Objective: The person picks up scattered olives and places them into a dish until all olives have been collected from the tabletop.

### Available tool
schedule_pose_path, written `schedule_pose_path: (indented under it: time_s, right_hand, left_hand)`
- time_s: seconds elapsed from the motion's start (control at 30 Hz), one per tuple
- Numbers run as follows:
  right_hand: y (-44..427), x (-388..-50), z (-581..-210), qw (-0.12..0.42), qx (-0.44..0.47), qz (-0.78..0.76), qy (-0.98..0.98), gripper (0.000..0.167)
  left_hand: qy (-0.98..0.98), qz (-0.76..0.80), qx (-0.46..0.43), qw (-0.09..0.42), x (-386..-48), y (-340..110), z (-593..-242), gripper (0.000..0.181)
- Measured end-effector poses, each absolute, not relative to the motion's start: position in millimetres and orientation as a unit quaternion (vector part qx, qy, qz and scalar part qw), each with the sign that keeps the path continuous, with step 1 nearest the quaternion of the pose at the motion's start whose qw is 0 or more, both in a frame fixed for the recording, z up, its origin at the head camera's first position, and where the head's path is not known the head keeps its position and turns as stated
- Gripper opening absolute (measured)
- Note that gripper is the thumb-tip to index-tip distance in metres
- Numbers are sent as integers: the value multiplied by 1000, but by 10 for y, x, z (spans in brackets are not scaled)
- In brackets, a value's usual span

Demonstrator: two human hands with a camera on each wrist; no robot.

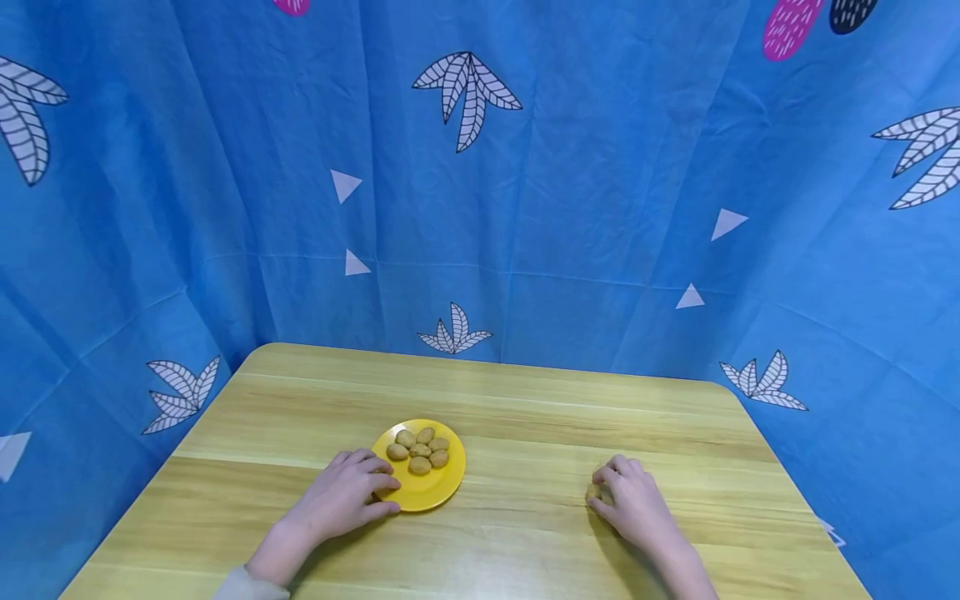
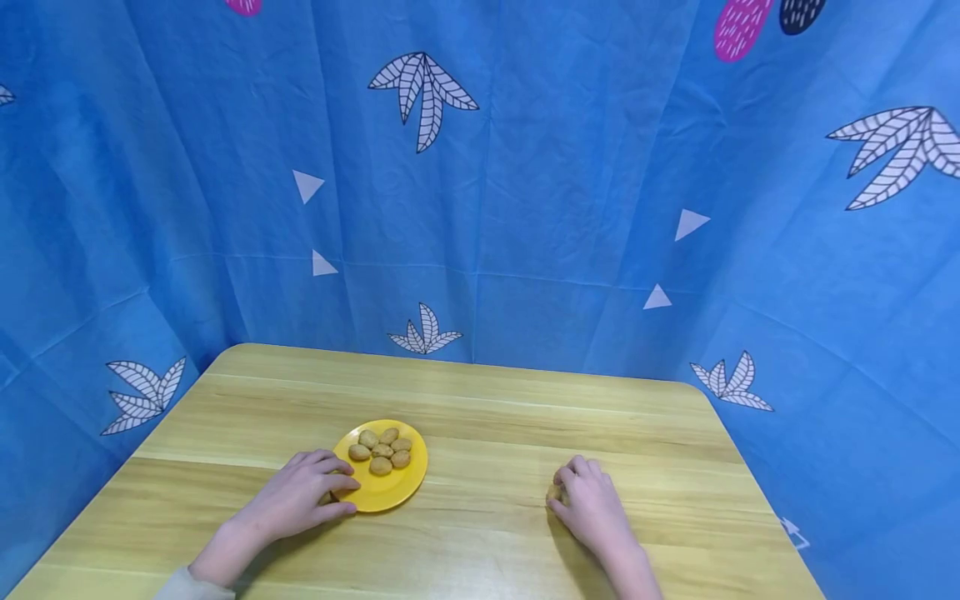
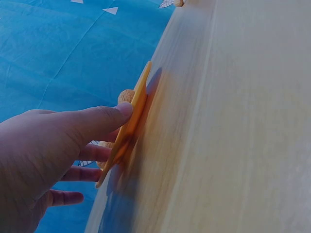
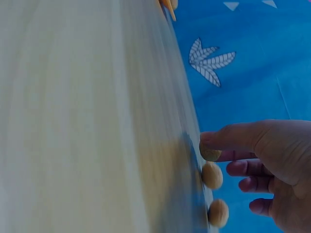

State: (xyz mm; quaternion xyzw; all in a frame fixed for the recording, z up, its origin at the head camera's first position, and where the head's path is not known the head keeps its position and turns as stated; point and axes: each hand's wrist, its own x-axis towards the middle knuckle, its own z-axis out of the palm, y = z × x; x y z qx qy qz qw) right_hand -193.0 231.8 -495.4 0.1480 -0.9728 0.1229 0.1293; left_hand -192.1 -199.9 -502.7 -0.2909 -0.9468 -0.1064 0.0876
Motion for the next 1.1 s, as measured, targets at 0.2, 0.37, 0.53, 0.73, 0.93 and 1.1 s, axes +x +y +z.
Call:
schedule_pose_path:
  time_s: [0.2, 0.37, 0.53, 0.73, 0.93, 1.1]
  right_hand:
    - [2172, -1954, -4949, 132, 170, 123, -969, 23]
    - [2057, -1988, -4924, 141, 189, 126, -964, 26]
    - [1944, -2022, -4899, 153, 205, 121, -959, 26]
    - [1797, -2049, -4861, 160, 216, 114, -956, 26]
    - [1657, -2070, -4819, 162, 226, 118, -953, 26]
    - [1558, -2086, -4786, 169, 242, 125, -947, 26]
  left_hand:
    - [-946, -110, -291, 87, -1911, -1994, -5023, 32]
    - [-946, -113, -290, 90, -1912, -1995, -5026, 32]
    - [-946, -113, -291, 91, -1914, -1999, -5027, 32]
    - [-946, -109, -292, 93, -1919, -2010, -5035, 32]
    - [-945, -106, -294, 94, -1921, -2013, -5042, 32]
    - [-945, -104, -296, 94, -1921, -2022, -5048, 32]
